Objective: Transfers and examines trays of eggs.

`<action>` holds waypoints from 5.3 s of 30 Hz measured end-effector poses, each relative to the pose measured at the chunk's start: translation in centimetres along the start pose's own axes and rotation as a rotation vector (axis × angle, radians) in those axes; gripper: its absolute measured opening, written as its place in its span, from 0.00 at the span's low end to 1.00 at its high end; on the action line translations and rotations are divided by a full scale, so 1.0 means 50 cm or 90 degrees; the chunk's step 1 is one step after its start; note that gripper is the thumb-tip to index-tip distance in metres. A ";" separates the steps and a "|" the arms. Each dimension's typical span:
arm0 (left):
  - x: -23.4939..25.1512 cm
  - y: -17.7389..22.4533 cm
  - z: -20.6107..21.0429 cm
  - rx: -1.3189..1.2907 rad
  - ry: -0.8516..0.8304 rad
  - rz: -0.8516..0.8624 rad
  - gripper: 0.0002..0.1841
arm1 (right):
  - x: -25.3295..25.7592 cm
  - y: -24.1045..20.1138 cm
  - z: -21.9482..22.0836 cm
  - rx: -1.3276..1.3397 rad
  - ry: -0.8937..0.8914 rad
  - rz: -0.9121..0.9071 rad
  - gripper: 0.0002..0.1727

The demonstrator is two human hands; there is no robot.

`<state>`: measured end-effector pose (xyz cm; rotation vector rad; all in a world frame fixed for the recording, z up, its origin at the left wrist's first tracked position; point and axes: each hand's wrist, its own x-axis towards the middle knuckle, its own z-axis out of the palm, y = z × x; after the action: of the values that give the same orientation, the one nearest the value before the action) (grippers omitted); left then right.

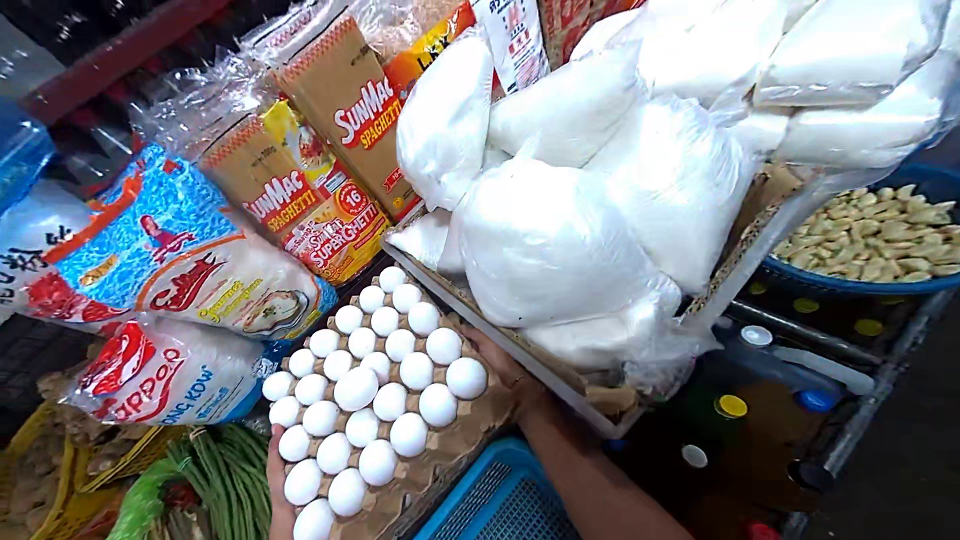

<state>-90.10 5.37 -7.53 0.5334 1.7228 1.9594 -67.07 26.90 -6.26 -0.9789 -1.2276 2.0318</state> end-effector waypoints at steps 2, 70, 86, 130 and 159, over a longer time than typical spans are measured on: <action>-0.002 0.003 0.004 0.002 -0.005 0.002 0.27 | 0.002 0.006 -0.002 0.004 -0.015 0.019 0.22; -0.055 0.074 0.076 0.200 0.172 -0.126 0.24 | -0.072 -0.044 -0.004 -0.027 -0.099 0.079 0.28; -0.003 0.099 0.069 0.221 0.187 -0.249 0.20 | -0.024 -0.050 0.022 -0.095 -0.107 0.006 0.21; -0.078 0.148 0.048 0.110 0.176 -0.163 0.08 | -0.109 -0.093 0.030 -0.162 -0.111 -0.060 0.28; -0.683 0.149 0.011 0.126 0.242 -0.123 0.12 | -0.547 0.072 -0.175 0.105 -0.248 -0.003 0.50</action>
<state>-62.74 -14.82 0.62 0.0503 2.1252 1.8486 -44.62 8.72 -4.16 -0.5159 -1.2216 2.3503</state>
